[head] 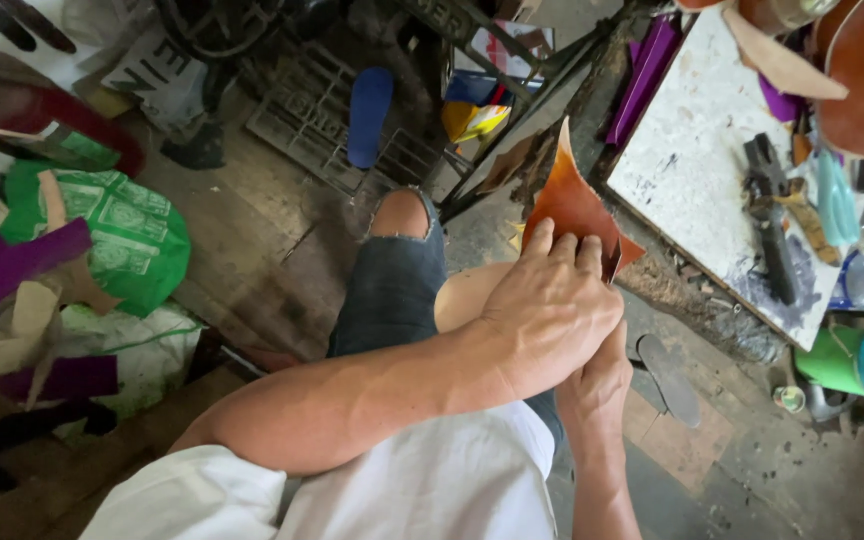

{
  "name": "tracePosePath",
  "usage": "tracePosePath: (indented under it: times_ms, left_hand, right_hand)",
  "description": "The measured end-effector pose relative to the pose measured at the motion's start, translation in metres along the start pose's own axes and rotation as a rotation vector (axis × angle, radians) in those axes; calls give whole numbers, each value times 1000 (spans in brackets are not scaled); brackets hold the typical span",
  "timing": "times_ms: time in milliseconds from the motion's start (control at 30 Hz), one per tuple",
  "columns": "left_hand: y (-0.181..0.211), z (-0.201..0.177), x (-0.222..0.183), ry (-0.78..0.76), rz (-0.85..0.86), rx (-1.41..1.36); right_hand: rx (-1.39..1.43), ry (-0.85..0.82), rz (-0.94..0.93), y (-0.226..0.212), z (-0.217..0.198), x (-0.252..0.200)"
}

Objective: The person is refining the edges of leather sole components by trimming them with a utility knife at a workbench.

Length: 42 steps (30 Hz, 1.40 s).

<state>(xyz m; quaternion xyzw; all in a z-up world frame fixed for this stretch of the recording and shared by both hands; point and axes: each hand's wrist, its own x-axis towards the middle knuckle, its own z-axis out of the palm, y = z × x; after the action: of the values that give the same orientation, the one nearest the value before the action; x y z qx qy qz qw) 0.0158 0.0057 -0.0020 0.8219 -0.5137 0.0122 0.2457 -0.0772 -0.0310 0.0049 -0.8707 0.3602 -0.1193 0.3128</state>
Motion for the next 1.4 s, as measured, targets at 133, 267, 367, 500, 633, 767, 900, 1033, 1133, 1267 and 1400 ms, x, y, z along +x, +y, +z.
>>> tracePosePath:
  times_ms: [133, 267, 367, 500, 633, 767, 900, 1033, 1133, 1267, 1400]
  left_hand:
    - [-2, -2, -1, -49, 12, -34]
    - [-8, 4, 1, -11, 19, -31]
    - [-9, -2, 0, -4, 25, -58]
    - [-10, -7, 2, -33, 15, -117]
    - [-9, -6, -1, -14, 19, -68]
    - [-10, -2, 3, 0, 22, -70]
    - [-15, 4, 2, 16, 55, -92]
    - [-21, -2, -1, -17, 70, -128]
    - [-24, -11, -7, -3, 68, -219]
    - [-21, -22, -11, 76, 86, -111]
    - [-20, -18, -10, 42, 88, -48]
  right_hand:
    - [-41, -9, 6, 10, 5, 4]
    - [-129, -18, -11, 39, 12, 23]
    - [-140, -24, 12, 54, 12, 28]
    - [-159, 18, -10, 37, 17, 16]
    - [-40, -8, 52, 36, 11, 6]
    - [-68, -8, -6, 33, 9, 12]
    - [-130, -22, -20, 53, 11, 31]
    - [-85, -36, -51, 54, 3, 41]
    - [-80, -36, -53, 45, 1, 36]
    - [-60, -52, -17, 43, 6, 32]
    - [35, -11, -33, 42, 12, 27]
